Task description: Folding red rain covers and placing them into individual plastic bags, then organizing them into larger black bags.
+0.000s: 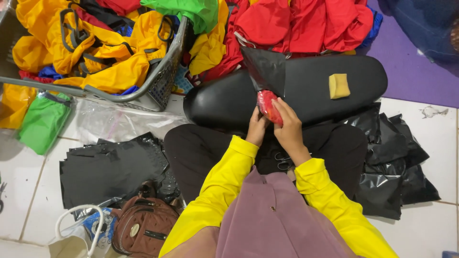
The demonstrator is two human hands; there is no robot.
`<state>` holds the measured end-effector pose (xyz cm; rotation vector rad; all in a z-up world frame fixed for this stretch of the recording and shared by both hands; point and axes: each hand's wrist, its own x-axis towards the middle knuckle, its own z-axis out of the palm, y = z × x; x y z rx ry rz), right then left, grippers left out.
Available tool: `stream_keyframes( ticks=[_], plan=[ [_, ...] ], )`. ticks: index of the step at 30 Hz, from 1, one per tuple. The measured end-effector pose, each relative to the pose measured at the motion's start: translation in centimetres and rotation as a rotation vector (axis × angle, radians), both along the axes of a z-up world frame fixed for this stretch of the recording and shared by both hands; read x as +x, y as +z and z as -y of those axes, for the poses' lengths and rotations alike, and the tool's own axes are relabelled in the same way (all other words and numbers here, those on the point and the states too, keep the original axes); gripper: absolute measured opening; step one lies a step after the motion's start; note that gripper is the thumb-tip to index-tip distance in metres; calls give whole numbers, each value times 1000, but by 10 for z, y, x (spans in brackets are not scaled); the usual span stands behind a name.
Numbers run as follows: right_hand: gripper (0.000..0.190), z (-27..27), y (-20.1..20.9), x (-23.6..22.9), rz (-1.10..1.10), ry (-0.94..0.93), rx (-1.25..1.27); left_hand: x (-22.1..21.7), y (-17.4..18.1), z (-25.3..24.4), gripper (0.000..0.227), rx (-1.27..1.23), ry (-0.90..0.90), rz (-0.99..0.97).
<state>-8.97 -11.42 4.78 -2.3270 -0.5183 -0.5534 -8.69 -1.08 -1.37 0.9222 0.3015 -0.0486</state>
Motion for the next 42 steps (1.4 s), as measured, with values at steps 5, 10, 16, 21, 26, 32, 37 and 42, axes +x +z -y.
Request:
stream_keyframes(
  ticks=[5, 10, 16, 21, 26, 32, 37, 42],
  plan=[
    [58, -7, -13, 10, 42, 24, -51, 3, -36, -1, 51, 113, -4, -65],
    [50, 0, -23, 15, 138, 19, -221, 2, -39, 8, 48, -195, 82, -96],
    [71, -15, 1, -5, 71, 31, -222, -1, -47, 7, 32, 79, 301, -124],
    [47, -20, -19, -22, 159, -16, -380, -15, 17, 4, 33, 176, 340, -79],
    [42, -24, -48, -8, 165, -5, -427, -14, -7, 12, 53, -87, 407, -175],
    [41, -20, -77, 3, 101, 25, -433, -17, 21, 12, 60, -179, 450, -178],
    [40, -4, -100, -7, 50, 58, -451, -23, 39, 16, 54, -190, 479, -306],
    [42, -7, -124, 23, -32, 98, -461, -19, -82, 30, 41, -302, 501, -381]
  ],
)
